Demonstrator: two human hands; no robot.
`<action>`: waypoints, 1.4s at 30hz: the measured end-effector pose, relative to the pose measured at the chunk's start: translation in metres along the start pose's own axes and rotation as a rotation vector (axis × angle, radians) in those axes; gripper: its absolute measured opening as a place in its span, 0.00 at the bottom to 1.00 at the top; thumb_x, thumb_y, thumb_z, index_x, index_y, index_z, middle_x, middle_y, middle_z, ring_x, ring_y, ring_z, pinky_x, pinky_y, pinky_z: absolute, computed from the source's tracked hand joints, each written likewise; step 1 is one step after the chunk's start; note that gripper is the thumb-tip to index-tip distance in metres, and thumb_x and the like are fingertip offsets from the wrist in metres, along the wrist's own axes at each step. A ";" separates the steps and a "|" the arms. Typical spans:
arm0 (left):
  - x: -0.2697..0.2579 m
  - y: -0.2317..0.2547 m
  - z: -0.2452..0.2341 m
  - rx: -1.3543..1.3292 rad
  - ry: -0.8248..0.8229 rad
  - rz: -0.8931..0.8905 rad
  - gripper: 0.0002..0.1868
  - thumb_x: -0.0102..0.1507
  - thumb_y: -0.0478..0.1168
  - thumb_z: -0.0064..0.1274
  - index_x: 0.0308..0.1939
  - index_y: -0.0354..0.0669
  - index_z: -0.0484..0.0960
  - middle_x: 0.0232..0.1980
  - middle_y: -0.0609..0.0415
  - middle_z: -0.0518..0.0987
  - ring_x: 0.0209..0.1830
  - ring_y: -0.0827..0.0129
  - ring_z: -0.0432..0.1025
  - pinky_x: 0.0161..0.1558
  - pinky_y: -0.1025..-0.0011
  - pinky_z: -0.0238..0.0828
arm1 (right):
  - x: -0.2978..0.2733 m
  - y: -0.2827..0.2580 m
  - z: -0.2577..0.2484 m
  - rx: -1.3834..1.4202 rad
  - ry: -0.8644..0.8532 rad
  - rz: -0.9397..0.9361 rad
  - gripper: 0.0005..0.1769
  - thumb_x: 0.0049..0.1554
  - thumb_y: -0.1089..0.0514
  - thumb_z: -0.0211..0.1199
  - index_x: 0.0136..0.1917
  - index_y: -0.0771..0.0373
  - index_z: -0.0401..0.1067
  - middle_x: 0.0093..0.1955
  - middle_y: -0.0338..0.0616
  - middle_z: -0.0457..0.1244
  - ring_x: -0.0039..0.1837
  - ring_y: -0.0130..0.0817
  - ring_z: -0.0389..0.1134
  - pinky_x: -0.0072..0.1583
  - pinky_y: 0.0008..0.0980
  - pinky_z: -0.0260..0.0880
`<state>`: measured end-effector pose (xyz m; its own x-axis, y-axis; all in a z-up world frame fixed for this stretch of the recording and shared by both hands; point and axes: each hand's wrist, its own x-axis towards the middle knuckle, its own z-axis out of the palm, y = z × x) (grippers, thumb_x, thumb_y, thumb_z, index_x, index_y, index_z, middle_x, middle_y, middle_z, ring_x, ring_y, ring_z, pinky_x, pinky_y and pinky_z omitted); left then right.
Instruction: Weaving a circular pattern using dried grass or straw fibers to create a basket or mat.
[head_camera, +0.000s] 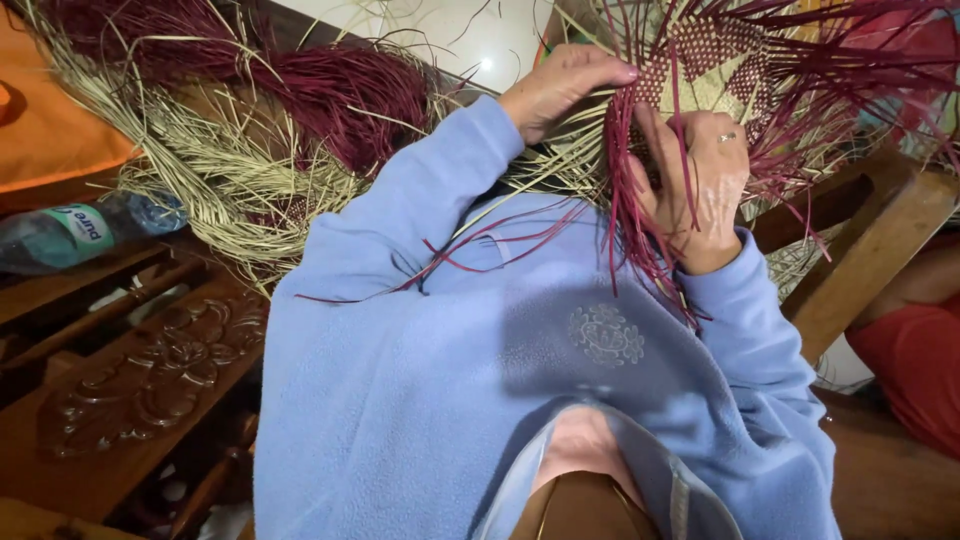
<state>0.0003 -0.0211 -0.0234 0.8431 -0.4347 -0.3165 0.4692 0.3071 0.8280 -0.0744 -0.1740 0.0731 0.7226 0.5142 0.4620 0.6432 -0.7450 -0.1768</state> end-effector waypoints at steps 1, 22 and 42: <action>0.001 -0.001 0.000 0.038 0.024 -0.002 0.13 0.46 0.41 0.56 0.28 0.34 0.78 0.29 0.52 0.77 0.30 0.73 0.70 0.38 0.80 0.66 | 0.000 0.001 0.001 -0.010 0.014 -0.010 0.17 0.55 0.55 0.55 0.54 0.68 0.67 0.38 0.48 0.54 0.40 0.39 0.54 0.44 0.35 0.56; 0.006 -0.007 -0.001 0.084 0.049 0.004 0.12 0.44 0.42 0.57 0.25 0.37 0.77 0.27 0.52 0.77 0.27 0.74 0.70 0.37 0.80 0.69 | 0.001 0.001 -0.002 -0.055 -0.065 0.036 0.23 0.50 0.56 0.58 0.57 0.67 0.65 0.39 0.48 0.53 0.40 0.39 0.54 0.43 0.34 0.55; -0.028 0.087 0.099 0.233 0.079 0.825 0.10 0.53 0.38 0.51 0.35 0.36 0.77 0.33 0.54 0.79 0.29 0.75 0.72 0.33 0.82 0.71 | 0.040 -0.026 -0.105 -0.190 -0.106 0.052 0.46 0.51 0.42 0.65 0.66 0.75 0.48 0.59 0.64 0.51 0.56 0.53 0.55 0.56 0.44 0.59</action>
<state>-0.0088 -0.0663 0.1032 0.9105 -0.0864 0.4043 -0.3603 0.3138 0.8785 -0.0892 -0.1790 0.1876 0.7826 0.5071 0.3612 0.5521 -0.8333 -0.0262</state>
